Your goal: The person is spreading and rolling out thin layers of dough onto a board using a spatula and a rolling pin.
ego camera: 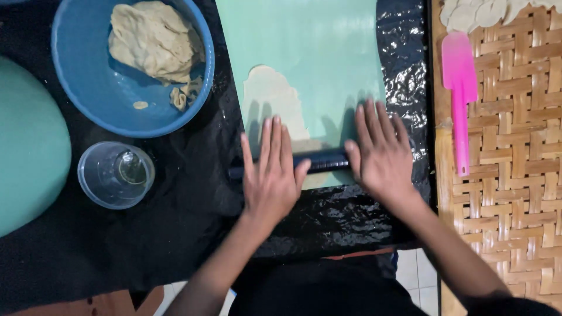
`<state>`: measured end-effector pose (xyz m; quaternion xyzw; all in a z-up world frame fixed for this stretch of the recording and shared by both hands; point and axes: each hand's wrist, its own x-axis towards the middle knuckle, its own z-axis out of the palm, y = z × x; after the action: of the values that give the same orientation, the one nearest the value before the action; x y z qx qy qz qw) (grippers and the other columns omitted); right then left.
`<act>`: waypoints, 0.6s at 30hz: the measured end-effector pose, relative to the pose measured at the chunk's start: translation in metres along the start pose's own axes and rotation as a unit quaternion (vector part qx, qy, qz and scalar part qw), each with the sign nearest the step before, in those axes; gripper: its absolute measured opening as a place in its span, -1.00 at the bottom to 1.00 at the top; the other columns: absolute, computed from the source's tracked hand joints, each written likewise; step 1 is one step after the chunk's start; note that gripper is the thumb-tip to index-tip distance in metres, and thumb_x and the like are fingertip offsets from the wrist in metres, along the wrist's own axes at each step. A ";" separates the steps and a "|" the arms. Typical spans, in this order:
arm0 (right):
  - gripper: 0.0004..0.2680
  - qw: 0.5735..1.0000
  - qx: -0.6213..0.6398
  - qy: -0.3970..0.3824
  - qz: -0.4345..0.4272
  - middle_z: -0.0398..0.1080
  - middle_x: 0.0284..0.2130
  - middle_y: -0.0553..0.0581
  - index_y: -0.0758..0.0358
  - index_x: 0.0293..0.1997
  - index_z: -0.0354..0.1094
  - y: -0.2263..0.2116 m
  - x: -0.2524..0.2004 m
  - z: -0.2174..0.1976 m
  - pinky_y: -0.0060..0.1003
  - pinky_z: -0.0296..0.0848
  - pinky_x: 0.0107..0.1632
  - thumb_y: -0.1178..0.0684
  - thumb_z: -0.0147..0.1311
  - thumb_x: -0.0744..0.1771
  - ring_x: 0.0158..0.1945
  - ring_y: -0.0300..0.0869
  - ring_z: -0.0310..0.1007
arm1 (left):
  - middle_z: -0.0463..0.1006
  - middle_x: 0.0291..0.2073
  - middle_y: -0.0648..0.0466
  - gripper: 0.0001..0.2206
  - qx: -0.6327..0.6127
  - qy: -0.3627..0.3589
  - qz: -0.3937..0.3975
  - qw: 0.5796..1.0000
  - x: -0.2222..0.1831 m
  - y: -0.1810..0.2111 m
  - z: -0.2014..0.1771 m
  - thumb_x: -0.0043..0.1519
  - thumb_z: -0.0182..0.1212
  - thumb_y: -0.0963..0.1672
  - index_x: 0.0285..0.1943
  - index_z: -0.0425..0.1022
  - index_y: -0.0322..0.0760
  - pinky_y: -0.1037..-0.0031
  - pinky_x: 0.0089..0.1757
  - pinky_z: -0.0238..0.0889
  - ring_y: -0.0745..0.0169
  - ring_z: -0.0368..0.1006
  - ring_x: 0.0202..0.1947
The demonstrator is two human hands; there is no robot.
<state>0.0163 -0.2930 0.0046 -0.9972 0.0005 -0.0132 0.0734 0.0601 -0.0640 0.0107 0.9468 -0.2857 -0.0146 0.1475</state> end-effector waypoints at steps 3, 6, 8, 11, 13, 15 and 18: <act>-0.55 1.000 0.009 -0.011 -0.020 0.04 0.47 0.46 0.43 0.50 0.05 0.005 0.030 -0.005 0.16 -0.02 0.48 -0.11 -0.28 0.47 0.54 0.23 -0.02 | -0.03 0.55 -0.24 -0.32 0.019 0.000 0.010 1.000 0.032 -0.013 0.002 0.39 -0.03 0.09 0.52 0.09 -0.55 -0.28 0.37 -0.37 -0.16 -0.19 0.57; -0.55 0.998 0.048 -0.018 -0.024 -0.01 0.45 0.56 0.43 0.51 0.04 0.010 0.055 -0.009 0.22 -0.08 0.44 -0.10 -0.32 0.47 0.52 0.31 -0.09 | -0.14 0.56 -0.23 -0.29 0.003 -0.005 0.000 1.000 0.057 -0.021 -0.001 0.38 -0.05 0.09 0.54 0.02 -0.55 -0.26 0.37 -0.44 -0.20 -0.30 0.57; -0.54 0.998 0.059 -0.002 -0.022 -0.02 0.46 0.56 0.42 0.52 0.04 0.009 0.063 -0.015 0.22 -0.10 0.46 -0.11 -0.33 0.48 0.53 0.32 -0.10 | -0.18 0.57 -0.24 -0.28 -0.006 0.001 -0.001 1.000 0.064 -0.023 -0.005 0.40 -0.05 0.09 0.56 -0.01 -0.58 -0.24 0.39 -0.46 -0.21 -0.33 0.58; -0.55 0.997 0.067 0.020 -0.022 -0.03 0.46 0.58 0.41 0.52 0.04 0.007 0.061 -0.013 0.22 -0.12 0.49 -0.13 -0.33 0.49 0.54 0.33 -0.11 | -0.21 0.58 -0.26 -0.26 -0.012 0.014 0.000 1.000 0.061 -0.024 -0.002 0.41 -0.06 0.09 0.57 -0.04 -0.61 -0.23 0.40 -0.46 -0.22 -0.33 0.59; -0.55 0.998 0.062 0.023 -0.019 -0.03 0.46 0.59 0.41 0.52 0.05 0.005 0.041 -0.007 0.22 -0.13 0.48 -0.12 -0.32 0.49 0.54 0.34 -0.11 | -0.20 0.57 -0.27 -0.26 -0.012 0.019 0.005 1.000 0.044 -0.017 0.001 0.41 -0.07 0.10 0.57 -0.04 -0.61 -0.23 0.40 -0.44 -0.21 -0.30 0.58; -0.57 0.999 0.011 0.031 -0.005 0.04 0.47 0.46 0.33 0.50 0.10 0.002 0.015 0.000 0.22 -0.14 0.54 -0.13 -0.26 0.48 0.56 0.21 -0.03 | -0.10 0.55 -0.30 -0.24 -0.023 0.032 0.008 0.999 0.019 -0.006 0.000 0.39 -0.07 0.12 0.54 0.00 -0.63 -0.24 0.39 -0.38 -0.20 -0.21 0.57; -0.53 1.000 0.005 0.030 0.008 0.08 0.43 0.48 0.36 0.46 0.14 -0.011 -0.016 -0.008 0.23 -0.15 0.50 -0.17 -0.18 0.43 0.52 0.22 0.00 | 0.01 0.54 -0.29 -0.23 -0.025 0.018 -0.002 1.000 -0.015 0.008 -0.001 0.36 -0.07 0.14 0.53 0.05 -0.61 -0.23 0.38 -0.31 -0.17 -0.11 0.57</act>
<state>0.0005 -0.2833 0.0139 -0.9960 0.0101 -0.0424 0.0779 0.0433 -0.0617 0.0134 0.9435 -0.2807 -0.0053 0.1758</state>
